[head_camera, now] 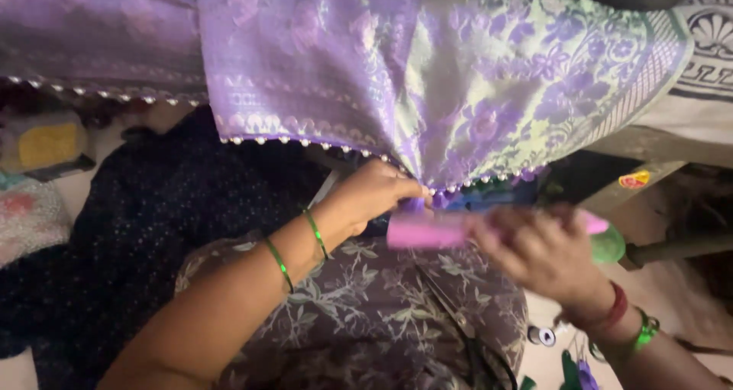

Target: Attaching and trimming decorative tassels on the edge of a purple and silver fabric.

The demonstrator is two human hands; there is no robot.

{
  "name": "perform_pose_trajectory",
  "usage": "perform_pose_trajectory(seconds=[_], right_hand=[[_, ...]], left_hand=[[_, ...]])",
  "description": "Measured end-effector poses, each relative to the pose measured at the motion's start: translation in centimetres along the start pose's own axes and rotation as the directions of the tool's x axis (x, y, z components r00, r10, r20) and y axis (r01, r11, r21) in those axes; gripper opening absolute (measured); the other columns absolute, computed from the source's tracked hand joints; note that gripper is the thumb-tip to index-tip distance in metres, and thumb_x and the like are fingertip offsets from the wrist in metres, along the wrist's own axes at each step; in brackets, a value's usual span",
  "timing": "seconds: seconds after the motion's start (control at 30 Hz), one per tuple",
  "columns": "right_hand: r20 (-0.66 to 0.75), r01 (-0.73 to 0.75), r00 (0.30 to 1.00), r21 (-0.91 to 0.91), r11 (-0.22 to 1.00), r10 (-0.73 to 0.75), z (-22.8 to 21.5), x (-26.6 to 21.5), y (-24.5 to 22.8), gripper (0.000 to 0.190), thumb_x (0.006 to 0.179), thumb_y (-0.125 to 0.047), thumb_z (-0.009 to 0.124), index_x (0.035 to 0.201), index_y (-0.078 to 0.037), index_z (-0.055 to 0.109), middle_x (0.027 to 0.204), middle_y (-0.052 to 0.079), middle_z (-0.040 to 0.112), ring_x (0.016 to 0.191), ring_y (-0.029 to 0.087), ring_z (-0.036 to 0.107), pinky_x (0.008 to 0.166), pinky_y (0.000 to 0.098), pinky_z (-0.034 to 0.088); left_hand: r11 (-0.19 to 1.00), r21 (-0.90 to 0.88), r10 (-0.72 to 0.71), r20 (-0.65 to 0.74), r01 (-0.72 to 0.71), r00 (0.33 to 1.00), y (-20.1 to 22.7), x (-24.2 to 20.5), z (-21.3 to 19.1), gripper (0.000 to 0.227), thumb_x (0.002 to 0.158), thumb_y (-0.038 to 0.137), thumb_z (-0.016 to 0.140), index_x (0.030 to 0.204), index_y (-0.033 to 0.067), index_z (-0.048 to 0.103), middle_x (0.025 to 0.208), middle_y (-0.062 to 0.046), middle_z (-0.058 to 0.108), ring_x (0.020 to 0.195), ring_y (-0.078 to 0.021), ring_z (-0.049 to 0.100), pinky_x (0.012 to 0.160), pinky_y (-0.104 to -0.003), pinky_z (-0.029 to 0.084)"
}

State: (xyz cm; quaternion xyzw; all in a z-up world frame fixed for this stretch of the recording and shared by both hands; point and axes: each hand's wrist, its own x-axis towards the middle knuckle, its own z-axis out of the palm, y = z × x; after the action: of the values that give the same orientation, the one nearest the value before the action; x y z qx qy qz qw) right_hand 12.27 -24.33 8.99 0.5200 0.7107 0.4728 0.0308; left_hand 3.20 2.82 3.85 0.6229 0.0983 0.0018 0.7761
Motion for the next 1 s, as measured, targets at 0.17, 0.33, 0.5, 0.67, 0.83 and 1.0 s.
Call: perform_pose_trajectory(seconds=[0.17,0.33,0.5,0.67,0.83,1.0], right_hand=[[0.139,-0.108,0.985,0.039,0.993,0.102,1.9,-1.8,-1.4,0.043,0.099,-0.022,0.072,0.140,-0.015,0.063,0.106,0.001,0.064,0.096,0.015,0.057,0.074,0.0360,0.038],[0.103,-0.147,0.987,0.301,0.942,0.121,-0.3,-0.5,-5.3,0.042,0.090,-0.019,0.068,0.132,-0.015,0.065,0.109,0.003,0.065,0.097,0.019,0.058,0.080,0.0378,0.044],[0.399,-0.407,0.899,0.605,0.684,0.182,0.1,1.1,-12.1,0.042,0.085,-0.020,0.071,0.127,-0.014,0.073,0.103,-0.001,0.068,0.095,0.017,0.062,0.075,0.0368,0.045],[0.421,-0.664,0.631,0.728,0.173,0.651,2.4,1.2,-12.7,0.021,0.096,-0.023,0.068,0.110,-0.007,0.068,0.109,0.007,0.070,0.102,0.022,0.068,0.088,0.0335,0.054],[0.780,-0.351,0.126,0.613,-0.708,0.613,5.6,4.9,-7.4,0.025,0.096,-0.027,0.063,0.102,-0.004,0.070,0.095,0.009,0.067,0.082,0.022,0.064,0.072,0.0345,0.051],[0.877,0.136,0.351,0.300,-0.944,0.329,8.8,6.3,-7.3,0.032,0.097,-0.034,0.060,0.089,-0.004,0.068,0.071,0.008,0.062,0.051,0.023,0.062,0.043,0.0344,0.049]], left_hand=[[0.993,0.106,0.046,-0.017,-0.044,0.999,0.4,-0.3,0.4,0.024,0.086,0.012,0.071,0.093,-0.0091,0.079,0.081,-0.019,0.079,0.067,-0.0202,0.072,0.063,-0.033,0.058],[0.995,-0.097,0.002,0.026,0.001,1.000,-1.1,-0.1,0.4,0.024,0.091,0.013,0.067,0.096,-0.0099,0.075,0.086,-0.017,0.078,0.070,-0.0204,0.076,0.068,-0.033,0.062],[0.957,0.032,0.289,-0.045,-0.287,0.956,-4.1,-1.6,2.6,0.028,0.102,0.019,0.059,0.101,-0.0042,0.073,0.087,-0.011,0.079,0.077,-0.0141,0.074,0.075,-0.027,0.059],[0.898,0.208,0.425,-0.181,-0.388,0.887,-6.9,-3.2,4.4,0.028,0.107,0.023,0.050,0.103,0.0023,0.068,0.075,-0.006,0.072,0.066,-0.0130,0.062,0.066,-0.030,0.051],[0.896,-0.176,0.388,-0.136,-0.408,0.911,-8.5,-3.2,4.7,0.027,0.110,0.023,0.049,0.103,0.0021,0.065,0.075,-0.003,0.063,0.072,-0.0117,0.065,0.074,-0.030,0.057],[0.893,-0.312,0.322,-0.060,-0.324,0.945,-10.0,-3.0,3.0,0.027,0.110,0.023,0.053,0.107,0.0002,0.067,0.078,-0.004,0.063,0.077,-0.0143,0.064,0.077,-0.031,0.055]])
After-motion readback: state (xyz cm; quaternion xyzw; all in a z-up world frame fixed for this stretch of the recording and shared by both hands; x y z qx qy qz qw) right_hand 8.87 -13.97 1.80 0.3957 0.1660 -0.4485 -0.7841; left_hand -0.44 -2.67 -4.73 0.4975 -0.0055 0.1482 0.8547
